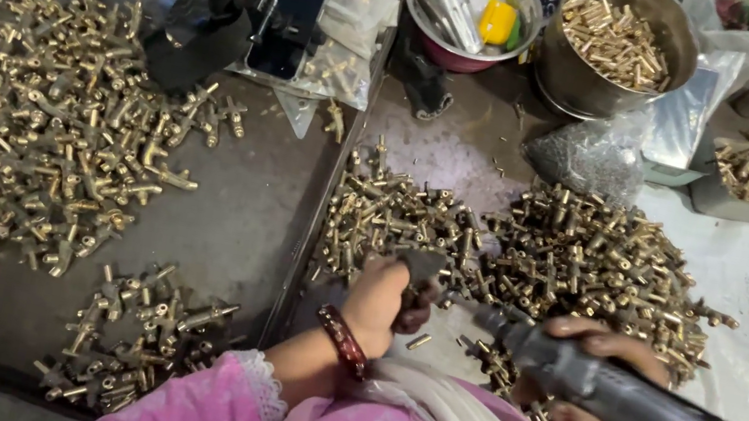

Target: Grinding or polishing small brass T-shaped metal components using a handheld rotary tool.

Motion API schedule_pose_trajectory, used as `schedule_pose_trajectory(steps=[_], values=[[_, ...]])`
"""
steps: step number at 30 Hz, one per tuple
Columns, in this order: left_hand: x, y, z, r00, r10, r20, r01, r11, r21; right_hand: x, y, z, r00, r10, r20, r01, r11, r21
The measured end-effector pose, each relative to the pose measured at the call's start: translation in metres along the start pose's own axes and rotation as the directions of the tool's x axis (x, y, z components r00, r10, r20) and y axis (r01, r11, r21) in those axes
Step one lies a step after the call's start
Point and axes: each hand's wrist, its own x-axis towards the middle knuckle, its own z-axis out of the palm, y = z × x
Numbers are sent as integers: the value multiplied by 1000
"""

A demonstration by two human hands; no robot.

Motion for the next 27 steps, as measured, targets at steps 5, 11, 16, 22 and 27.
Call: schedule_pose_trajectory(steps=[5,11,16,22,27], values=[[-4,10,9,998,-30,60,30,1000,9,4,22,3,986,164,15,-165,985,41],[-3,31,15,996,-59,60,56,997,54,14,29,4,988,157,-3,-156,985,79],[-2,42,21,996,-67,57,66,997,35,16,30,5,983,178,-33,-174,979,102],[-3,53,18,985,-158,72,157,987,21,17,32,-11,982,124,142,-104,985,-135],[-8,57,15,921,-296,254,296,954,41,23,6,-8,944,66,323,67,920,-385]])
